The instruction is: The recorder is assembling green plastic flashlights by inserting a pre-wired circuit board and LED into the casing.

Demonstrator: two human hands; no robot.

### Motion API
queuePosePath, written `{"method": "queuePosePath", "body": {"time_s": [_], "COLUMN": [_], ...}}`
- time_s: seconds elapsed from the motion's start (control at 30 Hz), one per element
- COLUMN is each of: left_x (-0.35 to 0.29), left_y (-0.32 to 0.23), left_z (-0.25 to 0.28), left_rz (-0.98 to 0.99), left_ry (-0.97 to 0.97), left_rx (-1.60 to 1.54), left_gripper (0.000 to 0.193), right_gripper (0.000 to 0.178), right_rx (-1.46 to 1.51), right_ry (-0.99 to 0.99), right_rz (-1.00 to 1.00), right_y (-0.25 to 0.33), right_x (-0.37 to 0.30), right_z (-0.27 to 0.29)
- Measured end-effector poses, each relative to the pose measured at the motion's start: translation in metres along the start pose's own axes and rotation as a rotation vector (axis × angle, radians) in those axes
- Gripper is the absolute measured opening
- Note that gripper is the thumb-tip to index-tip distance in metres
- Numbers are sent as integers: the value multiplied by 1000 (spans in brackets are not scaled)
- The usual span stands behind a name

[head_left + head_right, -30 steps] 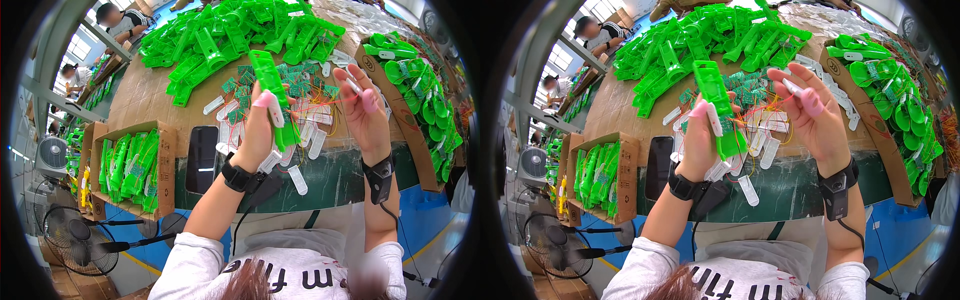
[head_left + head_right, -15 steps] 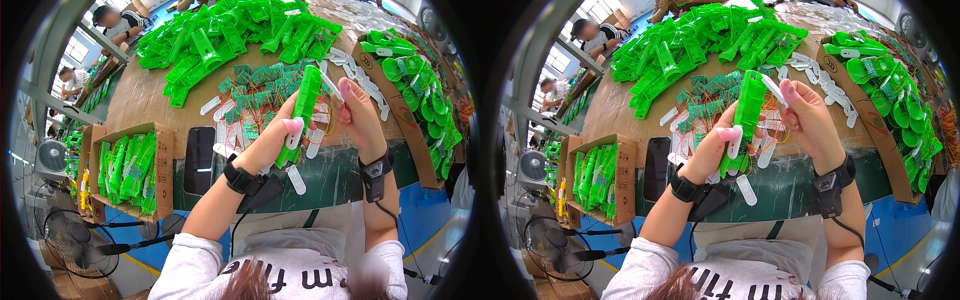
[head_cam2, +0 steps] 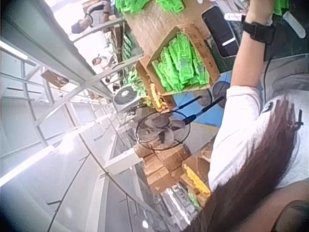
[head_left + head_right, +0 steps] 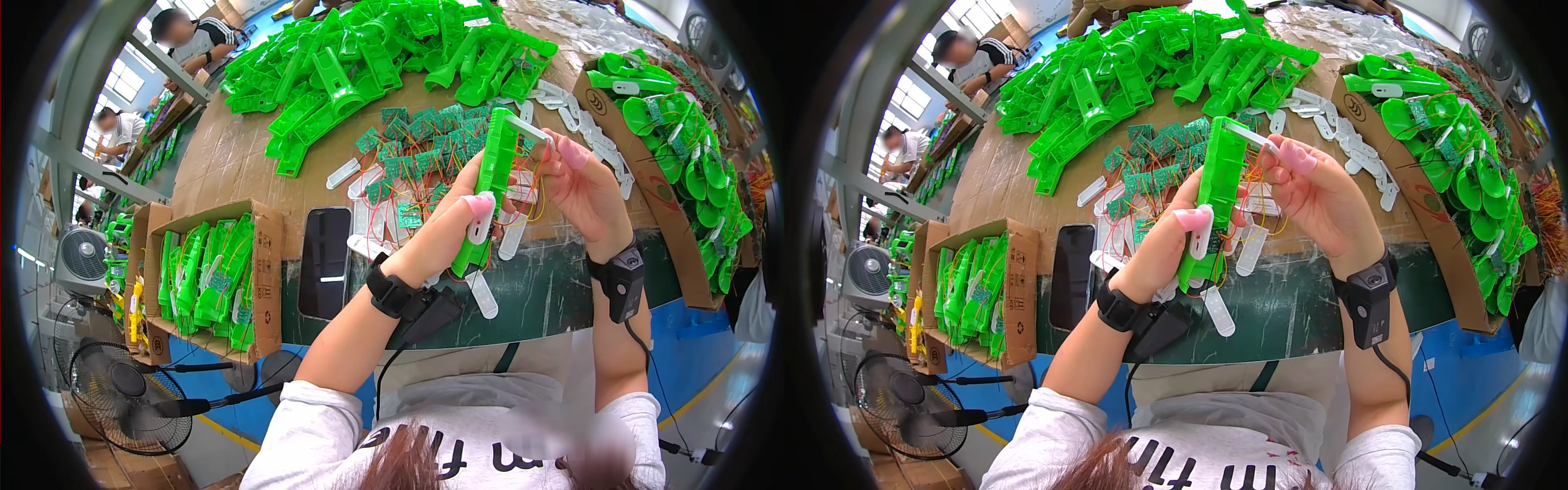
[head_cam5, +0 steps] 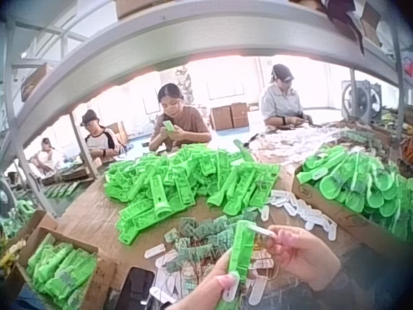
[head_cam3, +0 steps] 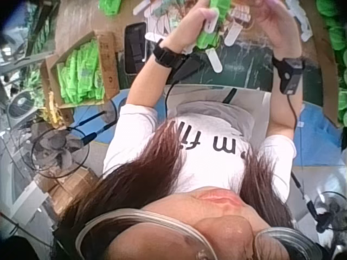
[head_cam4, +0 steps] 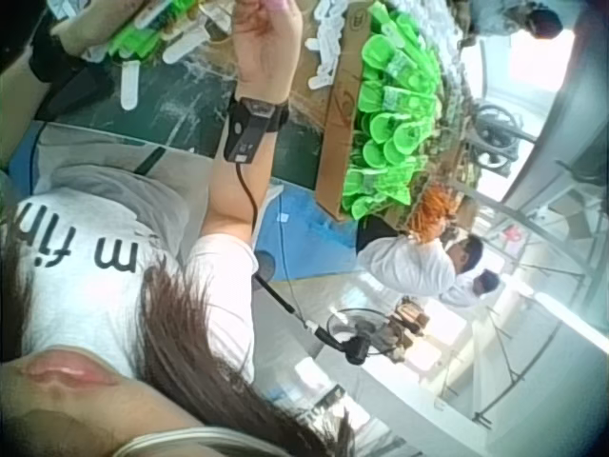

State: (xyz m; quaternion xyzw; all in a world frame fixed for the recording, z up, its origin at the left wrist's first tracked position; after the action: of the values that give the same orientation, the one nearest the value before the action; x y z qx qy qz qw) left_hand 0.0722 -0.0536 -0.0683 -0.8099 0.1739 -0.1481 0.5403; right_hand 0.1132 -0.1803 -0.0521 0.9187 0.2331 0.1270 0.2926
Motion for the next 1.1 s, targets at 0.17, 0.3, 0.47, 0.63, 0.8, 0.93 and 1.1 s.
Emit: {"method": "queuePosePath", "body": {"time_s": [0.17, 0.3, 0.47, 0.63, 0.8, 0.93, 1.1], "left_x": [-1, -1, -3, -4, -3, -1, 2], "left_y": [4, 5, 7, 0, -1, -4, 0], "left_z": [-7, -5, -5, -10, -4, -8, -9], "left_rz": [70, 66, 82, 15, -46, -58, -157], "left_ry": [79, 106, 116, 126, 47, 118, 91], "left_rx": [80, 89, 144, 38, 16, 124, 110], "left_gripper": [68, 69, 71, 79, 90, 89, 77], "right_gripper": [21, 22, 25, 24, 22, 22, 23], "right_rx": [-182, -373, -686, -721, -663, -663, -665], "right_ry": [-70, -155, -248, -202, -202, -187, -243], "right_rz": [69, 124, 233, 283, 344, 336, 351], "right_y": [5, 6, 15, 11, 13, 11, 16], "right_x": [1, 2, -1, 0, 0, 2, 1], "right_z": [8, 13, 15, 4, 6, 7, 14]}}
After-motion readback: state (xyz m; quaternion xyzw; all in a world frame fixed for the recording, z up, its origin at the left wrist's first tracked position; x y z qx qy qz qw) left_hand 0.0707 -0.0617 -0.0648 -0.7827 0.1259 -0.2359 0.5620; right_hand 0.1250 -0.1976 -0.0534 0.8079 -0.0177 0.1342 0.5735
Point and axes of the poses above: each hand's wrist, its own x-axis towards the middle knuckle, its own z-axis out of the back of the hand, y = z × x, the point moved 7 cm from there along x, towards the middle knuckle, and after that the axes turned 1 degree about z, right-handed, at the moved point
